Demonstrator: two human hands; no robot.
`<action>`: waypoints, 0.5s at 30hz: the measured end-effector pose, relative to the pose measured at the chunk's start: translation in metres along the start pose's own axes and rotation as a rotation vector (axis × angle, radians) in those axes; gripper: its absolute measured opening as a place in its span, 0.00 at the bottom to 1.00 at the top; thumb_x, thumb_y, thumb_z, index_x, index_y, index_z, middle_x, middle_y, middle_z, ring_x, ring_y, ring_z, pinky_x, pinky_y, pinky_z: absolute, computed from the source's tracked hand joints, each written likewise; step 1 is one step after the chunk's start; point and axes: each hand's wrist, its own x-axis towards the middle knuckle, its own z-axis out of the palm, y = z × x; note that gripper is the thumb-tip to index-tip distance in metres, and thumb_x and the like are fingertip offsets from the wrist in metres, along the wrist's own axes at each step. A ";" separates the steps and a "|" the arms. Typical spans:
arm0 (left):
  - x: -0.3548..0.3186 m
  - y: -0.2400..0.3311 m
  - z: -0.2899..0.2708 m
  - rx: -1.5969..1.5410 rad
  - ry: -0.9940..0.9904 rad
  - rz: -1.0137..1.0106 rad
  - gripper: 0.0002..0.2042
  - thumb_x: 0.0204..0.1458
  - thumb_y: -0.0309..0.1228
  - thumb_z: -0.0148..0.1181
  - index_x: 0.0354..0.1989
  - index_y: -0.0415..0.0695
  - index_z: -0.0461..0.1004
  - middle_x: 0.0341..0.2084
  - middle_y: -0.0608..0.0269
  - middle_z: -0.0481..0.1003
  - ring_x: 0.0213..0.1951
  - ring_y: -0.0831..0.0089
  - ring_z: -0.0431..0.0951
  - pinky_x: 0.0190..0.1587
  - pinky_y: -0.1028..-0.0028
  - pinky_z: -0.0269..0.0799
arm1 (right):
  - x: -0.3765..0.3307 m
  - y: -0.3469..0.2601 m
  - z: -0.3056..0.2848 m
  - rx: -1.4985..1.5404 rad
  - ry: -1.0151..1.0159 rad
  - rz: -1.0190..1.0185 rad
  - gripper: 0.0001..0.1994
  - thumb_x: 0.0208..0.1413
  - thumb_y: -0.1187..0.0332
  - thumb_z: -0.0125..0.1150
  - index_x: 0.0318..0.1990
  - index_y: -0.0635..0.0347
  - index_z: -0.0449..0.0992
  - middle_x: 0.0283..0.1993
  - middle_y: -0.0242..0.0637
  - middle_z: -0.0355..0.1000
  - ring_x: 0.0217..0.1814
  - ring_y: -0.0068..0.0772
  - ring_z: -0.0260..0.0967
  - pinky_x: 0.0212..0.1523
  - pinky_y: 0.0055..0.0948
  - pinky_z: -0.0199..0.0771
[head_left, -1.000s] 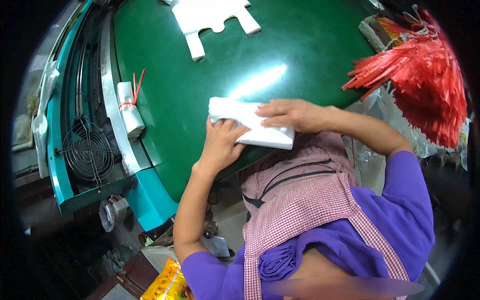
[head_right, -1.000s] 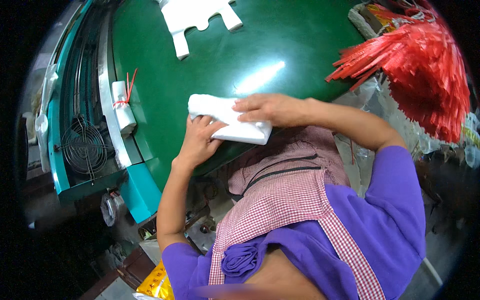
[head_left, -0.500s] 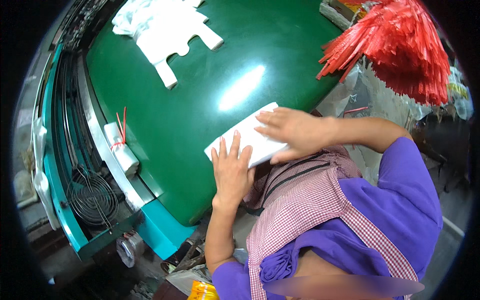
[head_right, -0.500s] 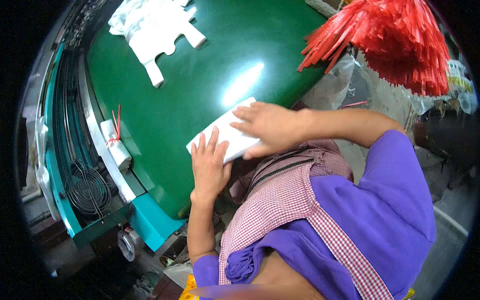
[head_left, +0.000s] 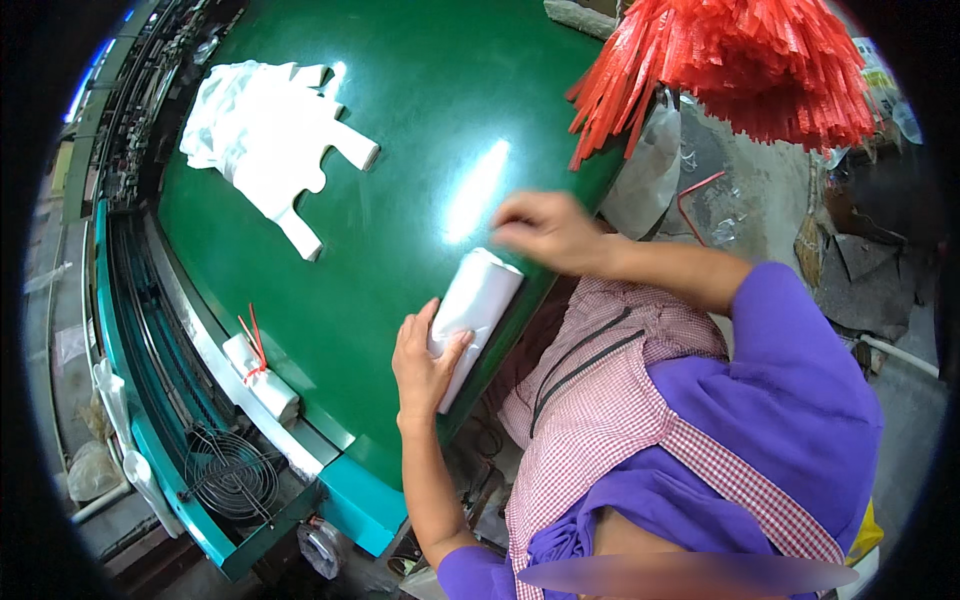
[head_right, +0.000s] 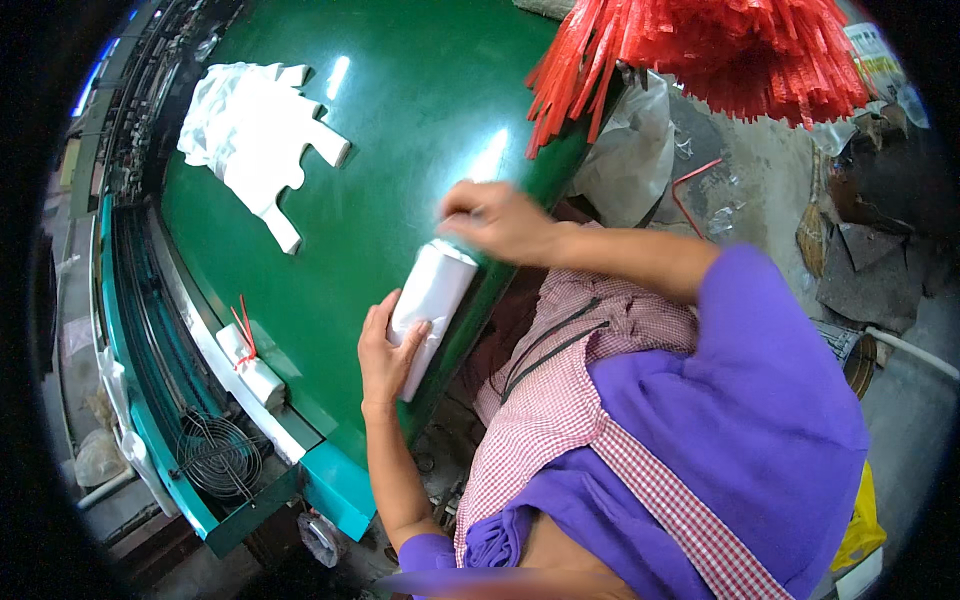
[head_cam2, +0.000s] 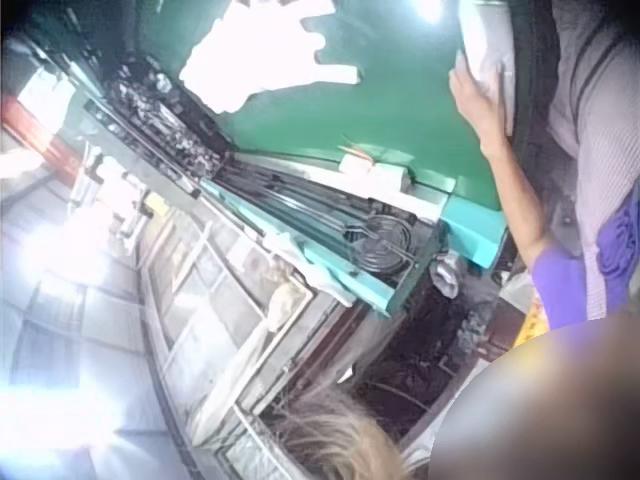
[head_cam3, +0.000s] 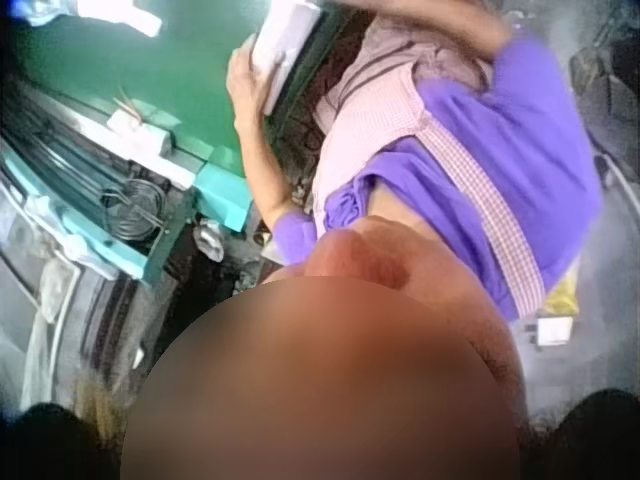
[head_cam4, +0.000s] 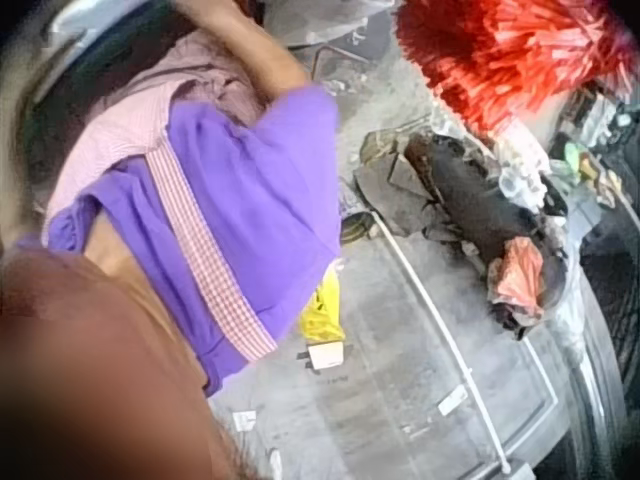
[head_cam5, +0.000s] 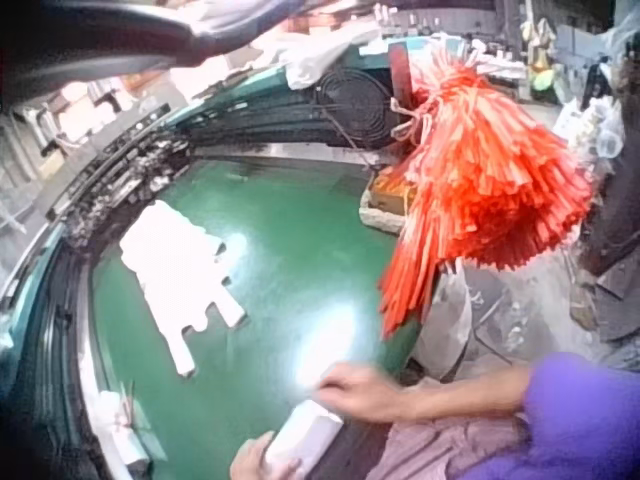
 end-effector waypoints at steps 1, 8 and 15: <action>-0.001 0.003 0.000 -0.074 -0.023 -0.061 0.22 0.46 0.35 0.68 0.49 0.42 0.72 0.36 0.54 0.73 0.39 0.56 0.74 0.43 0.63 0.71 | -0.013 0.002 -0.025 -0.046 0.189 0.099 0.05 0.55 0.70 0.62 0.36 0.59 0.74 0.30 0.29 0.70 0.29 0.22 0.66 0.30 0.23 0.68; -0.030 0.020 0.015 -0.385 0.077 -0.127 0.12 0.51 0.27 0.62 0.42 0.38 0.70 0.32 0.53 0.75 0.34 0.65 0.76 0.38 0.69 0.70 | -0.031 0.045 -0.116 0.129 0.579 0.504 0.10 0.58 0.66 0.60 0.42 0.63 0.74 0.27 0.27 0.69 0.22 0.14 0.60 0.21 0.16 0.60; -0.094 -0.001 0.020 -1.489 0.054 -0.350 0.26 0.49 0.32 0.66 0.54 0.33 0.66 0.47 0.54 0.75 0.46 0.68 0.77 0.51 0.69 0.71 | -0.024 -0.041 0.059 -0.306 -0.933 -0.074 0.10 0.52 0.65 0.57 0.35 0.63 0.76 0.34 0.50 0.76 0.32 0.51 0.74 0.34 0.45 0.74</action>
